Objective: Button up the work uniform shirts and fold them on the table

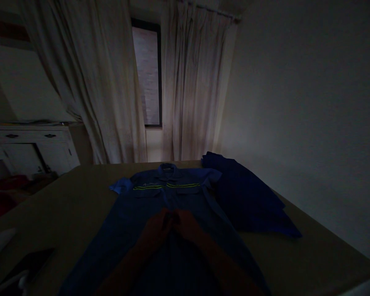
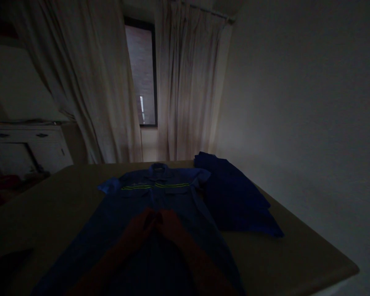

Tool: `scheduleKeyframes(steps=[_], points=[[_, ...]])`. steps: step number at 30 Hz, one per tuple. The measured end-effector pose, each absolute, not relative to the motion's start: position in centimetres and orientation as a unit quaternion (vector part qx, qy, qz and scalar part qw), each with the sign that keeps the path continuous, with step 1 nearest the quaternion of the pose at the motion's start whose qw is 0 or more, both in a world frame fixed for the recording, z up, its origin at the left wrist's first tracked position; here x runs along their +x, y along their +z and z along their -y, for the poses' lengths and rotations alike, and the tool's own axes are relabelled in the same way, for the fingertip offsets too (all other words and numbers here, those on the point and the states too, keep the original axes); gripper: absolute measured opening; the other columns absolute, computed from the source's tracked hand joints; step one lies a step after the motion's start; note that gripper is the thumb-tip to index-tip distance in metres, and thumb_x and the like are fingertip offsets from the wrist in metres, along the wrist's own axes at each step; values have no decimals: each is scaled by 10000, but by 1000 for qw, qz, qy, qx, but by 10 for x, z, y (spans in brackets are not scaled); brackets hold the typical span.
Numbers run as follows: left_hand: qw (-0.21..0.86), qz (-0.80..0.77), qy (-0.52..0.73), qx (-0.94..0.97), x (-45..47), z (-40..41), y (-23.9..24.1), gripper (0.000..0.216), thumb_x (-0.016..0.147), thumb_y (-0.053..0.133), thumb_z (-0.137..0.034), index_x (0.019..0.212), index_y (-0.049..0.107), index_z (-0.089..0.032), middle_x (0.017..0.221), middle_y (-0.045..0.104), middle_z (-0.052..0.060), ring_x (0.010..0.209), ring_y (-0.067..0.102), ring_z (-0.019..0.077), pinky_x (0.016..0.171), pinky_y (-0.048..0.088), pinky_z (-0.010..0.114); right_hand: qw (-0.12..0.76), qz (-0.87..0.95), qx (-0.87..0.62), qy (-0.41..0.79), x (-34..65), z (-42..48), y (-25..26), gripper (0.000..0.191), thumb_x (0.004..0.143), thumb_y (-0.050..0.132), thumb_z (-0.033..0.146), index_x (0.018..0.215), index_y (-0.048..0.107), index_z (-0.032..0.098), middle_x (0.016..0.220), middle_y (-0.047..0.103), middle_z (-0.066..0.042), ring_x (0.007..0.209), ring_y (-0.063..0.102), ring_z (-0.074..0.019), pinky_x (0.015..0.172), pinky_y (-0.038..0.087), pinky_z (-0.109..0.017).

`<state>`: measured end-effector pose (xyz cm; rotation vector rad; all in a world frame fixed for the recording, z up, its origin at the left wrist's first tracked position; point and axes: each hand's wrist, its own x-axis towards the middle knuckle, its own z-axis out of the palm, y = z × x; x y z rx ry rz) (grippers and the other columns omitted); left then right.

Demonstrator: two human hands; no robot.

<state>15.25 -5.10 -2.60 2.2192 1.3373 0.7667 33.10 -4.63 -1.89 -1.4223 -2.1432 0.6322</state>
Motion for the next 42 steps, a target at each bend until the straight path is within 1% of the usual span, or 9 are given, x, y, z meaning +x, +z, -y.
scheduleKeyframes(steps=[8, 14, 17, 21, 26, 29, 32, 36, 42], points=[[273, -462, 308, 785, 151, 46, -24, 238, 941, 434, -289, 1029, 646, -225, 1025, 732, 51, 942, 677, 199, 846, 478, 310, 268, 787, -518, 201, 331, 47, -20, 105, 875, 608, 235, 915, 669, 160, 883, 716, -46, 804, 638, -172, 656, 389, -237], [368, -432, 331, 754, 141, 35, -21, 299, 890, 515, -360, 1052, 710, -200, 1073, 757, 60, 1009, 686, 220, 917, 502, 322, 302, 760, -528, 230, 326, 50, -11, 84, 887, 608, 222, 901, 670, 167, 861, 713, -36, 801, 638, -169, 682, 405, -240], [389, -433, 330, 743, 139, 33, -21, 303, 866, 544, -363, 1050, 716, -195, 1067, 763, 51, 1006, 692, 221, 909, 514, 315, 310, 758, -524, 235, 326, 47, -15, 78, 888, 601, 214, 905, 663, 169, 861, 708, -30, 797, 635, -164, 684, 403, -240], [369, -448, 327, 746, 141, 33, -23, 312, 879, 534, -388, 1045, 708, -189, 1059, 762, 53, 993, 695, 220, 887, 522, 312, 319, 778, -494, 221, 328, 44, -21, 90, 908, 583, 233, 941, 643, 175, 880, 694, -25, 803, 622, -162, 693, 406, -243], [332, -467, 332, 749, 145, 38, -24, 297, 903, 481, -339, 1056, 703, -214, 1056, 758, 50, 991, 692, 213, 901, 514, 317, 296, 801, -492, 172, 329, 48, -18, 119, 944, 535, 269, 1000, 614, 199, 955, 682, -42, 851, 616, -176, 739, 413, -264], [336, -455, 326, 757, 146, 41, -21, 305, 901, 474, -315, 1072, 703, -208, 1084, 749, 63, 1007, 683, 216, 906, 506, 318, 284, 806, -495, 159, 329, 51, -16, 117, 940, 532, 266, 1006, 605, 203, 958, 678, -38, 844, 612, -175, 727, 399, -267], [305, -470, 302, 771, 146, 45, -16, 300, 872, 501, -279, 1086, 695, -200, 1095, 740, 73, 1006, 674, 223, 899, 494, 321, 274, 804, -505, 153, 329, 50, -17, 107, 933, 538, 261, 986, 603, 194, 938, 675, -37, 824, 607, -170, 695, 380, -263], [299, -482, 268, 779, 146, 46, -12, 312, 839, 521, -238, 1098, 692, -211, 1058, 747, 54, 952, 680, 214, 836, 488, 296, 267, 802, -512, 154, 328, 47, -21, 96, 923, 556, 268, 950, 608, 193, 909, 672, -29, 803, 596, -163, 679, 370, -256], [265, -510, 237, 783, 147, 46, -12, 209, 859, 516, -210, 991, 678, -222, 940, 738, 29, 871, 676, 196, 728, 435, 274, 260, 809, -503, 157, 326, 48, -18, 109, 922, 557, 256, 991, 618, 197, 955, 681, -35, 840, 616, -170, 708, 390, -256]])
